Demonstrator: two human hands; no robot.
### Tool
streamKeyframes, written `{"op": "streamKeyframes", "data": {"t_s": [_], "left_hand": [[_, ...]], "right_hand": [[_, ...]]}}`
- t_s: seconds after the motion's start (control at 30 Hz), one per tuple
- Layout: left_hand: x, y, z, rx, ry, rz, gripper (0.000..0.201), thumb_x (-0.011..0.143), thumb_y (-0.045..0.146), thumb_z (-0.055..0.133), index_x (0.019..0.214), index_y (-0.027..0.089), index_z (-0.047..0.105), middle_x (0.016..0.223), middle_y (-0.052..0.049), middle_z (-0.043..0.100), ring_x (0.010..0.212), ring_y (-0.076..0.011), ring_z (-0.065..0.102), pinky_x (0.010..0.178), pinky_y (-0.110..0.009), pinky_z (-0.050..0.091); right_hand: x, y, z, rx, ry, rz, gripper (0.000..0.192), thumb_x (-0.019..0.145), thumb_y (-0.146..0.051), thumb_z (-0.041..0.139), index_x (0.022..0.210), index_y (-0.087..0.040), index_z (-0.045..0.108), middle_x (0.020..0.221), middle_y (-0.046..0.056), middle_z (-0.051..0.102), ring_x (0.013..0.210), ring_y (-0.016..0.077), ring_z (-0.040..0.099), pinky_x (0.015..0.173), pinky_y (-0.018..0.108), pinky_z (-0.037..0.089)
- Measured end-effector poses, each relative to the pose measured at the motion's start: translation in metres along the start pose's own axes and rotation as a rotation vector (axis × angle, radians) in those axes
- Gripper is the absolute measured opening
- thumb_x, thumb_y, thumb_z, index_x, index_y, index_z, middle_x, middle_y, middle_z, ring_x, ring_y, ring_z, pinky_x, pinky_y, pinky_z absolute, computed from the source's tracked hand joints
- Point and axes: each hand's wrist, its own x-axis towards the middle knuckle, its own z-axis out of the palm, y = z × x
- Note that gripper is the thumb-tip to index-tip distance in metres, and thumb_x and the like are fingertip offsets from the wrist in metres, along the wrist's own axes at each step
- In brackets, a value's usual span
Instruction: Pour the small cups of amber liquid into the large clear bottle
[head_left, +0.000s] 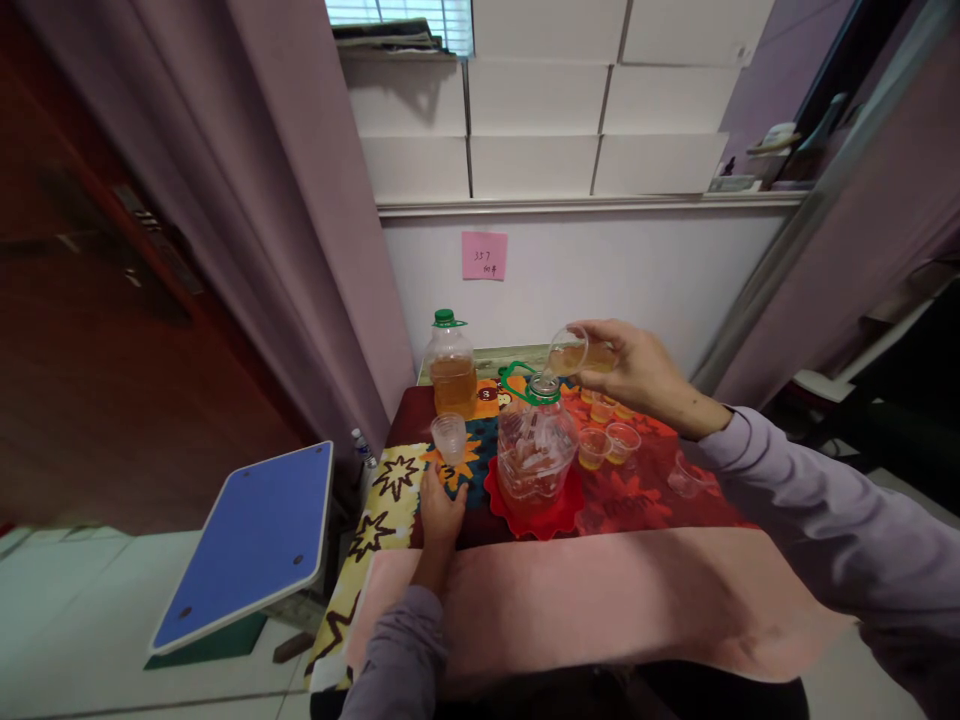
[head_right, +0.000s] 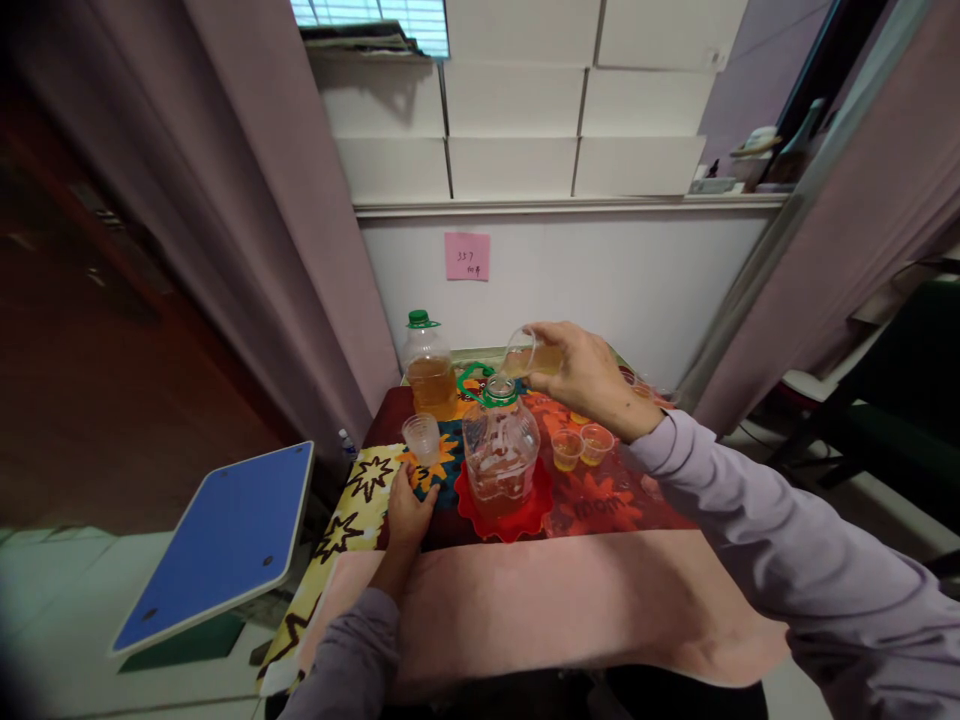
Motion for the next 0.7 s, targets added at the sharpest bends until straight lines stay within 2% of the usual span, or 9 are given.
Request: {"op": "streamKeyframes", "data": {"t_s": [0.13, 0.4, 0.7], "left_hand": [[0.000, -0.001, 0.000, 0.004, 0.000, -0.003, 0.072, 0.084, 0.033, 0.077, 0.151, 0.015, 0.056, 0.147, -0.023, 0.068, 0.143, -0.0399, 0.065, 0.128, -0.062, 0.048], [0.001, -0.002, 0.001, 0.003, 0.008, 0.002, 0.072, 0.083, 0.033, 0.077, 0.150, 0.017, 0.056, 0.145, -0.021, 0.069, 0.142, -0.0388, 0.066, 0.128, -0.061, 0.049], [0.002, -0.002, 0.001, -0.003, 0.019, 0.002, 0.070, 0.081, 0.031, 0.078, 0.148, 0.020, 0.057, 0.143, -0.019, 0.070, 0.142, -0.0382, 0.066, 0.128, -0.062, 0.048]], "right_hand": [[0.001, -0.008, -0.002, -0.070, 0.011, -0.031, 0.061, 0.080, -0.025, 0.085, 0.140, -0.024, 0.079, 0.130, 0.010, 0.083, 0.114, 0.0343, 0.080, 0.103, 0.051, 0.064], [0.003, -0.016, -0.005, -0.192, 0.019, -0.099, 0.063, 0.081, -0.020, 0.079, 0.144, -0.023, 0.077, 0.135, 0.012, 0.080, 0.116, 0.0334, 0.078, 0.104, 0.049, 0.063], [0.006, -0.016, -0.005, -0.248, 0.027, -0.204, 0.065, 0.083, -0.015, 0.072, 0.147, -0.024, 0.074, 0.139, 0.011, 0.079, 0.125, 0.0353, 0.073, 0.107, 0.053, 0.061]]}}
